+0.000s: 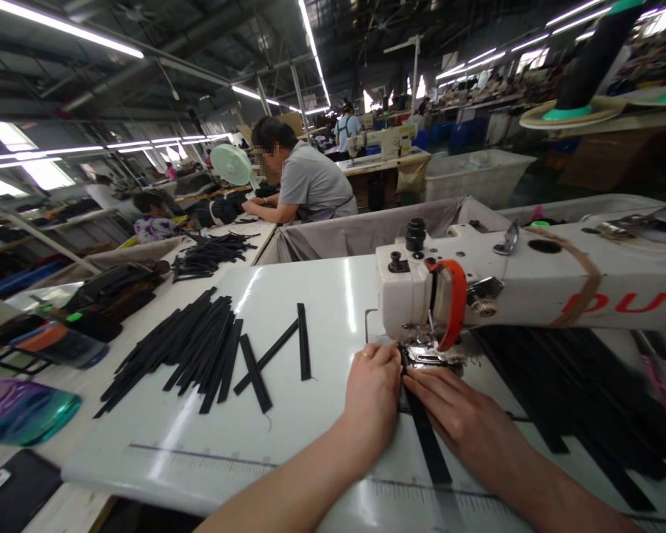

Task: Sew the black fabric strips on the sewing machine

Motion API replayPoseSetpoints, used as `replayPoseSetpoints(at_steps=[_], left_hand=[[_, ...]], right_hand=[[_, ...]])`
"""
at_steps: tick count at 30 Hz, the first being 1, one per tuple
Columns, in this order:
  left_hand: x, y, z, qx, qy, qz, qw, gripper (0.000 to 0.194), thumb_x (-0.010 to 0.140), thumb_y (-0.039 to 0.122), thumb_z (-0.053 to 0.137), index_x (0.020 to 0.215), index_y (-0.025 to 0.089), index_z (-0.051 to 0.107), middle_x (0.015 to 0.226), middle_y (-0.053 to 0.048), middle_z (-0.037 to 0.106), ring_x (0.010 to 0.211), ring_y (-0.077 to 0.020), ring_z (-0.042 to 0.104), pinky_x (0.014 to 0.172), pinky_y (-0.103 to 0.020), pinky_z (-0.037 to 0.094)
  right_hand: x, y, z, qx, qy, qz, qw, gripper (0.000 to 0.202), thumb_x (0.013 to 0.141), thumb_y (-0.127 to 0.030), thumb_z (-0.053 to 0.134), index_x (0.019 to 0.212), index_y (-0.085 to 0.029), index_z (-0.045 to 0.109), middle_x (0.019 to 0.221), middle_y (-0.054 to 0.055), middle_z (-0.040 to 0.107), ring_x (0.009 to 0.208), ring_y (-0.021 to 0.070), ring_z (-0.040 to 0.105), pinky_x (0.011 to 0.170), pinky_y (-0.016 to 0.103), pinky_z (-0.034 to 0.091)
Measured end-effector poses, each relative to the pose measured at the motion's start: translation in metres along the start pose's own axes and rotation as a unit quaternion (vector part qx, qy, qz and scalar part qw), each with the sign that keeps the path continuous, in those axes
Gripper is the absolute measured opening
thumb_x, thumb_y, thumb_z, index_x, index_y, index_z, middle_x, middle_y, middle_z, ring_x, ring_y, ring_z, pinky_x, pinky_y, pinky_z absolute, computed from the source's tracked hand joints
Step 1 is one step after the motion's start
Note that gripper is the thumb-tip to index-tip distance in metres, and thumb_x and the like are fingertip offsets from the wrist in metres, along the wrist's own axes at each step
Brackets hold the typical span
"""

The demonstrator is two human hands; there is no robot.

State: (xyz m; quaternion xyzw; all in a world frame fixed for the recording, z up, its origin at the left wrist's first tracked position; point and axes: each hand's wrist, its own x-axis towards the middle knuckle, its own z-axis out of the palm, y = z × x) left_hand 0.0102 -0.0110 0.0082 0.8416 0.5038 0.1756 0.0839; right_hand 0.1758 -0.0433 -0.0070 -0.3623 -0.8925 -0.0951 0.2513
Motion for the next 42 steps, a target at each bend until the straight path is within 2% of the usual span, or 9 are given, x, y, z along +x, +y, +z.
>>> replayPoseSetpoints(at_steps=[7,15,21,27,33,42], left_hand=[[-0.002,-0.001,-0.002,-0.032,0.031,0.013,0.999,0.022,0.098,0.018,0.044,0.089,0.021,0.065,0.105,-0.007,0.065,0.095,-0.0229,0.055,0.087,-0.040,0.049],[0.000,0.001,-0.007,-0.053,0.044,0.014,0.998,0.022,0.098,0.013,0.042,0.097,0.018,0.063,0.109,-0.008,0.065,0.099,-0.0231,0.055,0.088,-0.041,0.050],[-0.003,0.001,-0.005,-0.065,0.038,-0.004,0.997,0.020,0.096,0.011,0.044,0.101,0.015,0.063,0.116,-0.010,0.064,0.104,-0.0235,0.055,0.092,-0.040,0.049],[-0.005,-0.001,-0.002,-0.077,0.042,-0.008,0.996,0.021,0.096,0.012,0.044,0.100,0.016,0.064,0.119,-0.009,0.064,0.106,-0.0238,0.054,0.095,-0.042,0.048],[-0.005,0.000,-0.002,-0.072,0.038,-0.008,0.997,0.020,0.096,0.011,0.045,0.105,0.015,0.063,0.121,-0.010,0.063,0.109,-0.0243,0.054,0.097,-0.042,0.047],[-0.005,0.000,-0.002,-0.076,0.026,-0.005,0.997,0.019,0.096,0.012,0.046,0.103,0.014,0.063,0.124,-0.009,0.063,0.107,-0.0237,0.054,0.096,-0.041,0.048]], right_hand=[[-0.003,0.005,0.004,0.009,0.008,0.003,1.000,0.037,0.094,-0.007,0.038,0.124,-0.012,0.059,0.116,0.012,0.067,0.110,0.0223,0.060,0.092,0.035,0.055],[0.003,0.012,-0.002,0.032,-0.009,-0.011,0.999,0.038,0.091,-0.006,0.044,0.124,-0.013,0.060,0.116,0.011,0.067,0.108,0.0235,0.061,0.093,0.040,0.054],[-0.007,0.016,-0.011,0.096,0.007,-0.026,0.995,0.028,0.092,-0.012,0.047,0.108,-0.020,0.068,0.106,0.007,0.070,0.101,0.0205,0.064,0.090,0.035,0.055],[-0.010,0.016,-0.016,0.146,-0.034,-0.013,0.989,0.025,0.090,-0.014,0.050,0.100,-0.026,0.070,0.098,0.004,0.070,0.096,0.0190,0.064,0.088,0.034,0.054],[-0.004,0.018,-0.013,0.127,-0.023,0.009,0.992,0.026,0.089,-0.014,0.050,0.104,-0.024,0.069,0.102,0.004,0.071,0.097,0.0202,0.064,0.093,0.039,0.052],[0.000,0.024,-0.004,0.066,-0.026,0.021,0.997,0.030,0.094,-0.016,0.044,0.118,-0.018,0.062,0.113,0.008,0.068,0.100,0.0226,0.063,0.089,0.042,0.053]])
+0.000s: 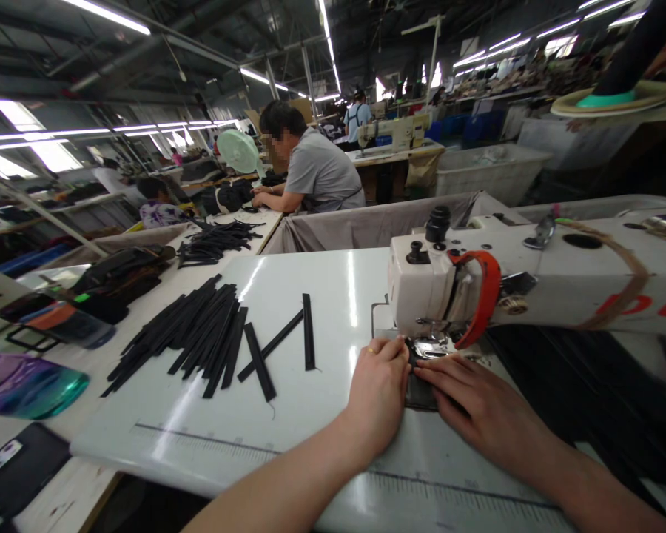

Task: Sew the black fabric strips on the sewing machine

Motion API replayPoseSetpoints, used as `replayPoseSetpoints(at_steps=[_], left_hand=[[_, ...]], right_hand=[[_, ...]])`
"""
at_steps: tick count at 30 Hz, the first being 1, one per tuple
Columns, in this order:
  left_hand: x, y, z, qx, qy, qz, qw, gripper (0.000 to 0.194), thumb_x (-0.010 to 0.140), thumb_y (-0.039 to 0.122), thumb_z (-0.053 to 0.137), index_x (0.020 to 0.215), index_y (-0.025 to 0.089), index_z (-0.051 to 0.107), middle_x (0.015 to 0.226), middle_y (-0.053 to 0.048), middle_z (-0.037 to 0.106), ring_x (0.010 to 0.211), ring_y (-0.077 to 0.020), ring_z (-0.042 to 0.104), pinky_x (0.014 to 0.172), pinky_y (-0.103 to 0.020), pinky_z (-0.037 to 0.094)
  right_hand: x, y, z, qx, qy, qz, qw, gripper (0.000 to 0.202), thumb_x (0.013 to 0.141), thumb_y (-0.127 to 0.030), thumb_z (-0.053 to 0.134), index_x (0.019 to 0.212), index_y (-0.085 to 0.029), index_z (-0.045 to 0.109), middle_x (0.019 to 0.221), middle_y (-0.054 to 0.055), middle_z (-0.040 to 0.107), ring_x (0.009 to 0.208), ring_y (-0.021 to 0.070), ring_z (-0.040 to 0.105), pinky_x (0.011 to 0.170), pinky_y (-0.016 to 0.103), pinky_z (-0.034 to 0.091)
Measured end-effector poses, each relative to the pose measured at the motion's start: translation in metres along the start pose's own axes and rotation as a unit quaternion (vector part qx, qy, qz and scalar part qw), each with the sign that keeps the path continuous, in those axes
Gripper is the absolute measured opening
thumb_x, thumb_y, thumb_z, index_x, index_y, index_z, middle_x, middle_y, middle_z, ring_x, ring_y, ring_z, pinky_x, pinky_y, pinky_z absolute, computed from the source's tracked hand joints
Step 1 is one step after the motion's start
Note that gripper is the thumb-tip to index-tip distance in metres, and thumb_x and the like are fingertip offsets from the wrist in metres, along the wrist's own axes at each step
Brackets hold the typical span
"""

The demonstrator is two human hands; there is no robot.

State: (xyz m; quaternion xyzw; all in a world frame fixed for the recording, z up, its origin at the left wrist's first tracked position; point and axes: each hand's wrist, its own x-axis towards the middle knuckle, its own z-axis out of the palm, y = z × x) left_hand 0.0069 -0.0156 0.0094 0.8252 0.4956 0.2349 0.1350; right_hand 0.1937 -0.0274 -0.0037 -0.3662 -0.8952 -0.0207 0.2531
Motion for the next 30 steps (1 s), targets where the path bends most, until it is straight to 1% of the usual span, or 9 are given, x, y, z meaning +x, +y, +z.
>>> replayPoseSetpoints(at_steps=[4,8,12,17,24,27,30], left_hand=[[-0.0008,0.0005,0.0001,-0.002,0.013,0.005,1.000,0.020,0.097,0.013,0.045,0.102,0.016,0.064,0.124,-0.008,0.063,0.106,-0.0232,0.055,0.094,-0.041,0.050],[0.0005,0.0018,-0.0001,0.010,0.011,0.002,1.000,0.021,0.098,0.014,0.043,0.101,0.016,0.063,0.118,-0.009,0.065,0.104,-0.0232,0.055,0.092,-0.040,0.050],[0.0019,0.0015,0.0008,0.024,0.014,0.010,1.000,0.023,0.098,0.014,0.041,0.099,0.017,0.064,0.113,-0.009,0.066,0.102,-0.0235,0.057,0.089,-0.041,0.051],[0.0029,-0.0004,0.0026,0.023,0.019,0.015,0.999,0.023,0.098,0.013,0.040,0.103,0.016,0.063,0.110,-0.009,0.066,0.103,-0.0240,0.056,0.088,-0.042,0.051],[0.0055,-0.0013,0.0018,0.029,0.011,0.014,0.999,0.024,0.099,0.014,0.041,0.091,0.016,0.063,0.105,-0.008,0.066,0.099,-0.0227,0.056,0.088,-0.041,0.051],[0.0035,-0.0001,0.0045,0.036,0.013,0.012,0.999,0.021,0.098,0.014,0.042,0.096,0.017,0.063,0.106,-0.007,0.066,0.098,-0.0223,0.057,0.088,-0.040,0.052],[0.0016,0.0020,0.0063,0.044,0.009,0.014,0.999,0.021,0.098,0.014,0.043,0.105,0.017,0.062,0.114,-0.008,0.066,0.100,-0.0220,0.058,0.089,-0.040,0.052]], right_hand=[[-0.0006,-0.0015,0.0014,-0.009,0.000,0.001,1.000,0.032,0.093,-0.014,0.043,0.120,-0.017,0.061,0.113,0.009,0.067,0.100,0.0227,0.063,0.088,0.041,0.053],[0.0008,-0.0038,0.0001,-0.027,0.002,-0.008,1.000,0.034,0.092,-0.013,0.043,0.121,-0.016,0.060,0.113,0.010,0.067,0.098,0.0232,0.063,0.086,0.041,0.053],[0.0020,-0.0041,0.0001,-0.030,0.005,-0.005,1.000,0.034,0.091,-0.013,0.043,0.120,-0.016,0.061,0.112,0.010,0.067,0.097,0.0231,0.062,0.086,0.041,0.053],[0.0023,-0.0043,0.0008,-0.041,0.003,-0.009,0.999,0.033,0.091,-0.012,0.043,0.119,-0.014,0.061,0.113,0.011,0.067,0.098,0.0239,0.062,0.086,0.041,0.053],[0.0015,-0.0043,0.0034,-0.040,0.009,0.003,0.999,0.032,0.091,-0.012,0.044,0.118,-0.015,0.061,0.111,0.011,0.067,0.096,0.0237,0.062,0.085,0.040,0.054],[0.0005,-0.0042,0.0045,-0.041,0.015,0.006,0.999,0.033,0.091,-0.013,0.043,0.117,-0.017,0.061,0.112,0.010,0.067,0.097,0.0232,0.063,0.085,0.040,0.054],[-0.0001,-0.0037,0.0045,-0.041,0.017,-0.007,0.999,0.033,0.091,-0.012,0.042,0.117,-0.017,0.061,0.112,0.010,0.067,0.099,0.0230,0.063,0.086,0.040,0.054]])
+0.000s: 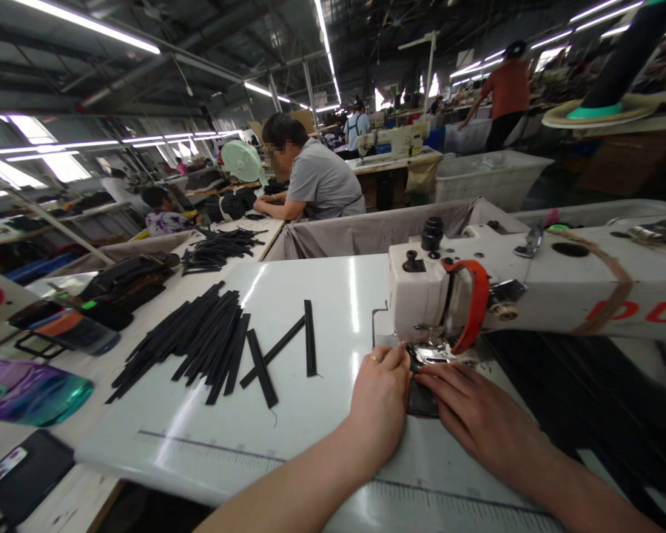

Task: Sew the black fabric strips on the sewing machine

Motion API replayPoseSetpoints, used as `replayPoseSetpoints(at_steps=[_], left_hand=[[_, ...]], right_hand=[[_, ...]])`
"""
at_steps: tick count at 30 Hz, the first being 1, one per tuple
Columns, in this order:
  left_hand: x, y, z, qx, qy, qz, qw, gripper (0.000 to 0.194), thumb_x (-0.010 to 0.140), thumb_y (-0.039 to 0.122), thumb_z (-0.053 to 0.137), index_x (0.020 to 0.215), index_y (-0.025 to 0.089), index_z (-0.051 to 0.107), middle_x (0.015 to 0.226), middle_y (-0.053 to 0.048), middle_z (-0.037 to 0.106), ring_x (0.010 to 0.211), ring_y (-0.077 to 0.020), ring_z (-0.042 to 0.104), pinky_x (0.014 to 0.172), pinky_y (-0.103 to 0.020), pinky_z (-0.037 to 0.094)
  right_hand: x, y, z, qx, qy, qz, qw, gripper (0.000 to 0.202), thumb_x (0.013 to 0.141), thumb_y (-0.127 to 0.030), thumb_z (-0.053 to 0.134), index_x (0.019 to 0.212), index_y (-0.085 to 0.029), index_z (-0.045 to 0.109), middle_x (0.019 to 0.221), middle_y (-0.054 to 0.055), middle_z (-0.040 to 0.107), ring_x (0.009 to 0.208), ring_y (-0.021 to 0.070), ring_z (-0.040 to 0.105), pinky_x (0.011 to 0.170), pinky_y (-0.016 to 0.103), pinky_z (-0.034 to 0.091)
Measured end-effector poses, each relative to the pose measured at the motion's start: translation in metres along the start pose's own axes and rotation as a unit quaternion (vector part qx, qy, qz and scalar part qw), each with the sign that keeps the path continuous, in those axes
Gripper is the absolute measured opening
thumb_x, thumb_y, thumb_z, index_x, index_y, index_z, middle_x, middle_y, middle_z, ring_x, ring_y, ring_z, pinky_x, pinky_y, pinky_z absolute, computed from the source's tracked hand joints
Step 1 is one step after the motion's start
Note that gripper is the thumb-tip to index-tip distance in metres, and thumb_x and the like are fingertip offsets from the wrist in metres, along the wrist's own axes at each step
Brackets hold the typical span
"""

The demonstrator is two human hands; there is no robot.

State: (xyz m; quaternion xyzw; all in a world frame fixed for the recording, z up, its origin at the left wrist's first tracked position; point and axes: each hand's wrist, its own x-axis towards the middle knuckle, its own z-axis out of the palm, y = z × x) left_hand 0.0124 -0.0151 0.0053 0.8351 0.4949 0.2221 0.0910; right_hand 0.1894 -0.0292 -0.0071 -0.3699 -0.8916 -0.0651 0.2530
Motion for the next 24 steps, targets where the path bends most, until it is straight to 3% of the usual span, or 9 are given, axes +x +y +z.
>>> replayPoseSetpoints(at_steps=[3,5,8,10,13,17,20,22,24], left_hand=[[-0.001,-0.006,-0.004,0.033,-0.011,0.010,0.999,0.026,0.097,0.012,0.043,0.112,0.020,0.062,0.124,-0.007,0.064,0.112,-0.0221,0.057,0.098,-0.040,0.048],[-0.005,-0.021,-0.012,0.101,-0.003,-0.015,0.995,0.033,0.096,0.013,0.042,0.122,0.021,0.060,0.133,-0.008,0.060,0.127,-0.0254,0.050,0.110,-0.049,0.037],[-0.020,-0.060,-0.032,0.220,0.019,-0.110,0.969,0.040,0.098,0.019,0.039,0.136,0.023,0.052,0.145,-0.010,0.050,0.141,-0.0312,0.035,0.115,-0.067,0.014],[-0.035,-0.093,-0.050,0.258,0.007,-0.161,0.953,0.041,0.099,0.021,0.035,0.137,0.026,0.052,0.146,-0.007,0.050,0.142,-0.0302,0.034,0.114,-0.069,0.007],[-0.060,-0.146,-0.081,0.272,-0.034,-0.198,0.941,0.045,0.101,0.027,0.028,0.142,0.027,0.045,0.149,-0.005,0.044,0.143,-0.0273,0.033,0.114,-0.065,0.016],[-0.083,-0.218,-0.131,0.272,-0.099,-0.136,0.947,0.048,0.101,0.029,0.023,0.145,0.021,0.042,0.152,-0.004,0.041,0.144,-0.0212,0.031,0.118,-0.050,0.021],[-0.091,-0.265,-0.160,0.309,-0.120,-0.124,0.935,0.046,0.100,0.027,0.028,0.142,0.022,0.045,0.149,-0.004,0.044,0.142,-0.0216,0.035,0.118,-0.048,0.020],[-0.088,-0.282,-0.169,0.357,-0.119,-0.166,0.911,0.047,0.096,0.016,0.030,0.138,0.020,0.050,0.147,-0.006,0.048,0.141,-0.0247,0.037,0.117,-0.053,0.019],[-0.075,-0.282,-0.166,0.410,-0.088,-0.242,0.875,0.049,0.091,0.006,0.030,0.129,0.014,0.059,0.144,-0.011,0.051,0.141,-0.0308,0.036,0.115,-0.062,0.016]], right_hand=[[-0.001,0.001,0.000,-0.001,0.010,-0.009,1.000,0.034,0.092,-0.013,0.040,0.118,-0.017,0.060,0.113,0.010,0.067,0.100,0.0232,0.063,0.085,0.040,0.054],[-0.003,0.003,0.000,-0.005,0.017,-0.012,1.000,0.033,0.093,-0.014,0.040,0.118,-0.018,0.061,0.115,0.010,0.067,0.103,0.0234,0.063,0.086,0.040,0.053],[-0.004,0.004,0.000,-0.011,0.025,-0.022,0.999,0.032,0.093,-0.015,0.040,0.115,-0.019,0.062,0.115,0.009,0.067,0.102,0.0233,0.063,0.086,0.040,0.053],[-0.004,0.005,-0.001,-0.009,0.029,-0.025,0.999,0.032,0.093,-0.015,0.040,0.114,-0.019,0.063,0.114,0.008,0.068,0.100,0.0230,0.064,0.085,0.039,0.053],[-0.003,0.004,-0.002,-0.005,0.027,-0.019,0.999,0.032,0.093,-0.015,0.039,0.113,-0.020,0.063,0.113,0.007,0.068,0.099,0.0224,0.064,0.082,0.038,0.053],[-0.004,0.003,-0.001,-0.008,0.024,-0.013,1.000,0.033,0.092,-0.012,0.039,0.114,-0.019,0.063,0.115,0.008,0.067,0.102,0.0223,0.063,0.083,0.038,0.053],[-0.006,0.003,0.000,-0.011,0.011,-0.015,1.000,0.033,0.092,-0.010,0.040,0.115,-0.019,0.063,0.116,0.008,0.067,0.105,0.0221,0.062,0.086,0.038,0.053],[-0.006,0.003,0.001,-0.012,0.003,-0.015,1.000,0.034,0.092,-0.010,0.039,0.114,-0.019,0.064,0.117,0.008,0.067,0.107,0.0224,0.061,0.088,0.039,0.052],[-0.007,0.003,0.001,-0.010,0.000,-0.010,1.000,0.034,0.092,-0.010,0.039,0.114,-0.019,0.064,0.117,0.008,0.066,0.107,0.0232,0.061,0.088,0.040,0.052]])
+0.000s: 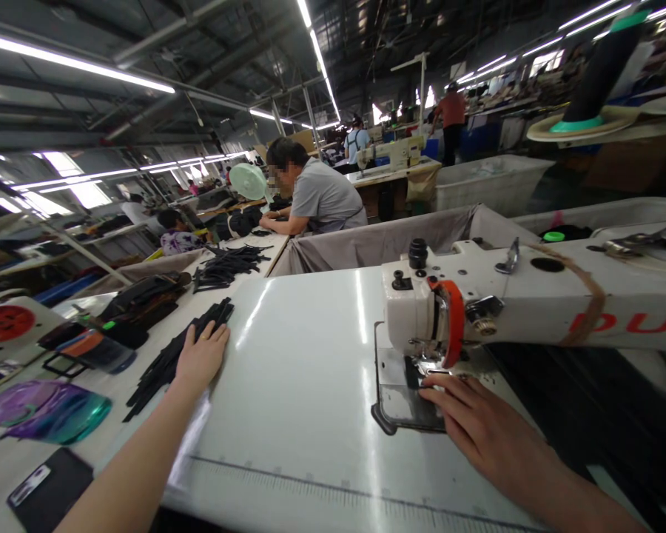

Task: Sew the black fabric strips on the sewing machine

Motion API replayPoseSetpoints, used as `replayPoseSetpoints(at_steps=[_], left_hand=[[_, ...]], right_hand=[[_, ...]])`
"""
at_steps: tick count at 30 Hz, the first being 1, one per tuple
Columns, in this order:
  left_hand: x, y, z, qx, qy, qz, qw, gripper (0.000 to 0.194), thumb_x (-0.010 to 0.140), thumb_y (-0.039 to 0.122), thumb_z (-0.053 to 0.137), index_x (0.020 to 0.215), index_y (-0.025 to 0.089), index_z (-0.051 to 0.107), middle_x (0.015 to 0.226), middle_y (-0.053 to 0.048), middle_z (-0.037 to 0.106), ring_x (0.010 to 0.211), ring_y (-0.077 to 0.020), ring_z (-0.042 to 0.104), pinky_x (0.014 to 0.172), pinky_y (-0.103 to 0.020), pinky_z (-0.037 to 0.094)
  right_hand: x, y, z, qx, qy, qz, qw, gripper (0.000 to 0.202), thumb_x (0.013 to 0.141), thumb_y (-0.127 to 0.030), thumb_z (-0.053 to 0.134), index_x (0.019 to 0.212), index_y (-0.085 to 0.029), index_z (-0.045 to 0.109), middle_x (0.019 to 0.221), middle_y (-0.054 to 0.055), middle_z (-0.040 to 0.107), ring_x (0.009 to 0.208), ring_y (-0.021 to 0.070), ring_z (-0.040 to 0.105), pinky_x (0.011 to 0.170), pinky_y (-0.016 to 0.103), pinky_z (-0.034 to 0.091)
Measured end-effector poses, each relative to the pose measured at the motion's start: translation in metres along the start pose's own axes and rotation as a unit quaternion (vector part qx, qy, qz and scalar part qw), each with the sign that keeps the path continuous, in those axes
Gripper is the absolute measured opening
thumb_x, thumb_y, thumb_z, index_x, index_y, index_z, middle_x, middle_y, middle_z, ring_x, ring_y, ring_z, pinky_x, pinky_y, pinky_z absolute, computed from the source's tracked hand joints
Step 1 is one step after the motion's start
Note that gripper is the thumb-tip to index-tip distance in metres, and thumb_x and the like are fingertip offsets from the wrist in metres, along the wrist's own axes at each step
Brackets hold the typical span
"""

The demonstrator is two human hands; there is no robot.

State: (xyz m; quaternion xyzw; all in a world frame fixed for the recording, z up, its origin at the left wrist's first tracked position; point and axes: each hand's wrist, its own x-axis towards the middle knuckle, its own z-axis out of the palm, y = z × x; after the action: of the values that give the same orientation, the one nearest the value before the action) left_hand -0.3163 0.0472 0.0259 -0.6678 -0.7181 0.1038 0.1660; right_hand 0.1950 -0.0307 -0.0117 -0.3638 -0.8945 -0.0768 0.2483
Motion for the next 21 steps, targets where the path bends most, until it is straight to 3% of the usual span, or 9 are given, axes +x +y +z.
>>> replayPoseSetpoints(at_steps=[2,5,8,10,11,13,15,18,21], left_hand=[[0.008,0.034,-0.011,0.014,0.035,-0.043,0.998,0.045,0.090,0.005,0.032,0.124,0.008,0.062,0.145,-0.019,0.048,0.142,-0.0358,0.032,0.114,-0.066,0.014],[0.014,0.121,-0.038,-0.085,0.092,0.094,0.988,0.049,0.090,0.004,0.034,0.134,0.014,0.054,0.149,-0.014,0.044,0.143,-0.0293,0.032,0.118,-0.056,0.017],[0.013,0.217,-0.065,-0.253,0.117,0.279,0.919,0.043,0.097,0.017,0.039,0.138,0.023,0.049,0.151,-0.007,0.042,0.142,-0.0233,0.034,0.117,-0.048,0.028],[0.013,0.262,-0.077,-0.307,0.105,0.394,0.860,0.031,0.098,0.024,0.045,0.125,0.027,0.061,0.140,-0.005,0.055,0.135,-0.0228,0.044,0.115,-0.046,0.032],[0.013,0.275,-0.081,-0.319,0.094,0.430,0.839,0.026,0.097,0.025,0.048,0.118,0.027,0.065,0.132,-0.005,0.061,0.130,-0.0230,0.049,0.114,-0.045,0.033],[0.013,0.281,-0.086,-0.331,0.083,0.454,0.823,0.020,0.096,0.026,0.052,0.107,0.025,0.069,0.119,-0.005,0.067,0.121,-0.0230,0.055,0.112,-0.044,0.036],[0.012,0.268,-0.089,-0.330,0.087,0.434,0.834,0.019,0.097,0.027,0.053,0.102,0.024,0.070,0.113,-0.005,0.069,0.116,-0.0229,0.058,0.110,-0.044,0.037],[-0.005,0.242,-0.092,-0.318,0.080,0.346,0.879,0.021,0.097,0.028,0.053,0.094,0.021,0.072,0.104,-0.006,0.068,0.103,-0.0223,0.062,0.098,-0.038,0.046],[-0.039,0.242,-0.098,-0.336,0.031,0.236,0.911,0.024,0.097,0.027,0.051,0.085,0.019,0.071,0.088,-0.004,0.063,0.077,-0.0176,0.063,0.075,-0.029,0.051]], right_hand=[[0.000,0.000,0.000,0.004,-0.001,0.003,1.000,0.033,0.093,-0.012,0.038,0.114,-0.018,0.063,0.118,0.009,0.066,0.106,0.0238,0.061,0.088,0.041,0.052],[0.000,0.001,0.001,0.009,-0.001,0.007,1.000,0.033,0.094,-0.013,0.039,0.116,-0.019,0.062,0.119,0.009,0.065,0.105,0.0238,0.061,0.088,0.041,0.052],[-0.001,0.002,0.001,0.007,0.003,0.006,1.000,0.032,0.094,-0.014,0.040,0.117,-0.019,0.062,0.119,0.009,0.066,0.105,0.0243,0.062,0.089,0.042,0.052],[-0.002,0.003,0.001,0.001,0.007,0.001,1.000,0.031,0.094,-0.014,0.041,0.117,-0.019,0.062,0.119,0.009,0.066,0.105,0.0247,0.062,0.089,0.043,0.053],[-0.002,0.003,0.001,0.000,0.007,0.000,1.000,0.031,0.093,-0.014,0.041,0.117,-0.019,0.062,0.119,0.009,0.066,0.105,0.0248,0.062,0.088,0.043,0.053],[-0.002,0.003,0.001,0.002,0.008,0.000,1.000,0.032,0.093,-0.014,0.042,0.117,-0.019,0.062,0.119,0.009,0.066,0.105,0.0248,0.062,0.088,0.042,0.054],[-0.002,0.002,0.000,0.007,0.008,0.002,1.000,0.033,0.092,-0.013,0.042,0.118,-0.019,0.061,0.120,0.009,0.066,0.106,0.0249,0.062,0.089,0.042,0.054],[-0.001,0.000,-0.002,0.022,0.004,0.009,1.000,0.035,0.092,-0.012,0.042,0.120,-0.019,0.061,0.121,0.009,0.065,0.107,0.0246,0.063,0.090,0.043,0.054],[0.001,-0.004,-0.005,0.059,-0.026,0.011,0.998,0.035,0.092,-0.017,0.050,0.126,-0.022,0.059,0.126,0.008,0.063,0.110,0.0244,0.062,0.092,0.043,0.054]])
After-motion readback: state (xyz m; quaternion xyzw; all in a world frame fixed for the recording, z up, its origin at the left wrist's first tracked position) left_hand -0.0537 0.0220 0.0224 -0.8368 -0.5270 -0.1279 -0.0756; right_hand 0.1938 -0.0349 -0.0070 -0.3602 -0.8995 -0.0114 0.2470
